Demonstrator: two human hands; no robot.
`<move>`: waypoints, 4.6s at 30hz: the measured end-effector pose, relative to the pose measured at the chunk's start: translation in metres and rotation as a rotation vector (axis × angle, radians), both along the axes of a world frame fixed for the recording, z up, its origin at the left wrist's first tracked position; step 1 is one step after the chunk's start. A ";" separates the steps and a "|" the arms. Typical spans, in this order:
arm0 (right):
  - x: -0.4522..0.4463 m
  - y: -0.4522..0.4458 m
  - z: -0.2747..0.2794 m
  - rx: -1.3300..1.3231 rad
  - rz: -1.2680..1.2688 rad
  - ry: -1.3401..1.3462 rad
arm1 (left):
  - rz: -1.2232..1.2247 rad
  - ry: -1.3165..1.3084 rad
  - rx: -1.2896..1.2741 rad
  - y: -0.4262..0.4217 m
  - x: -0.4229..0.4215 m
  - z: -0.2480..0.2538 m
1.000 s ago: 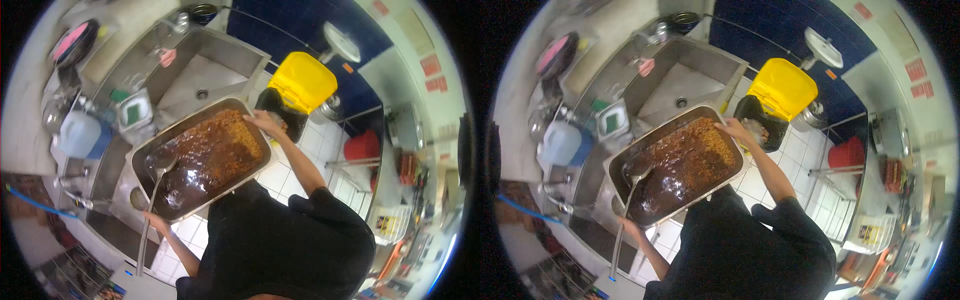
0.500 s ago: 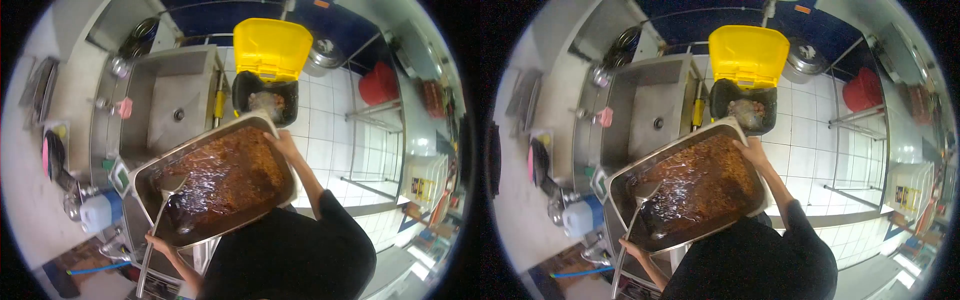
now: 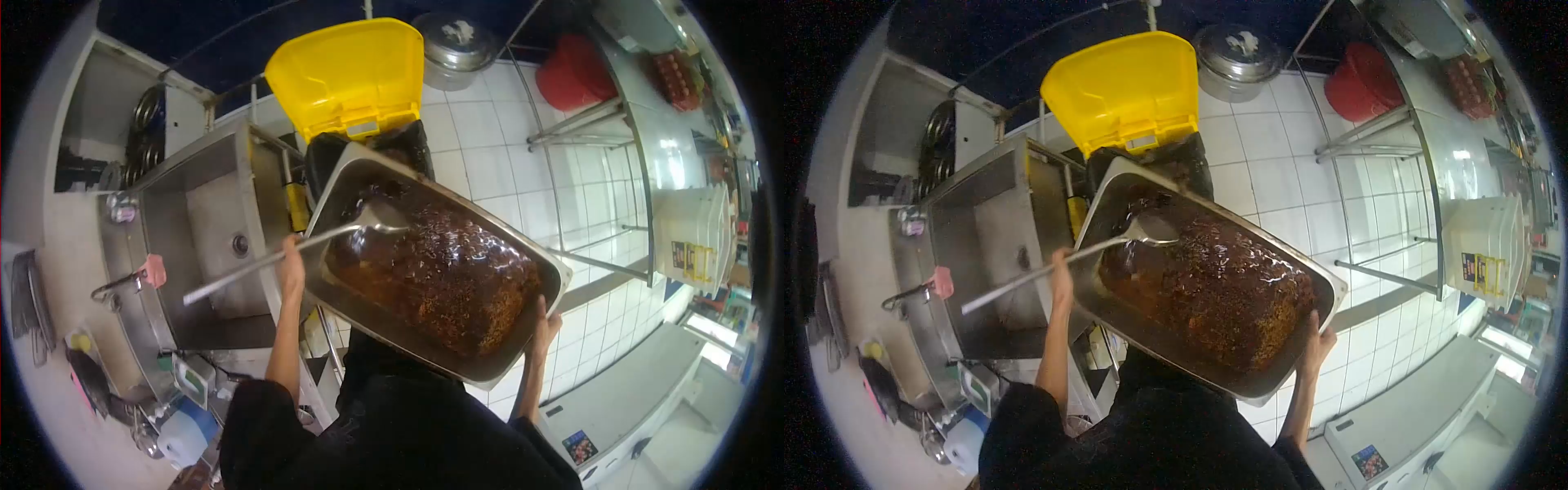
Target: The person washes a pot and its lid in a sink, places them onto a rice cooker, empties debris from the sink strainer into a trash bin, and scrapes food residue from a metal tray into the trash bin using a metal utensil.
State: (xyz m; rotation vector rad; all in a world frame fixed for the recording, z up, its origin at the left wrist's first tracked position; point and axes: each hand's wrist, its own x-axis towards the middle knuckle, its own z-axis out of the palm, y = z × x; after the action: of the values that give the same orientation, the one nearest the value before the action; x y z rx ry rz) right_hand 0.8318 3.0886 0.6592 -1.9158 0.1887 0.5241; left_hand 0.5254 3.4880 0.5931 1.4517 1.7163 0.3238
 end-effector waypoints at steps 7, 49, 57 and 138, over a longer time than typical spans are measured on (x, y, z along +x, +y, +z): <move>-0.063 -0.012 -0.056 -0.004 -0.368 0.014 | -0.323 -0.042 -0.024 0.067 0.111 -0.111; -0.163 0.158 0.078 -0.075 -0.458 0.153 | -0.589 0.015 -0.446 0.113 0.116 -0.249; -0.152 0.189 0.096 -0.012 -0.443 0.170 | -0.628 -0.042 -0.503 0.132 0.116 -0.287; -0.096 0.271 0.116 0.360 -0.294 0.131 | -0.533 -1.030 -0.171 0.109 0.216 0.158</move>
State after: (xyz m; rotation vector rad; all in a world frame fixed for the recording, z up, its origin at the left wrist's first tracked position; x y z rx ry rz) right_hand 0.7356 3.3597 0.7752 -1.4730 0.4243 0.4504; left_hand 0.7413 3.5971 0.7512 1.2141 0.5012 0.4954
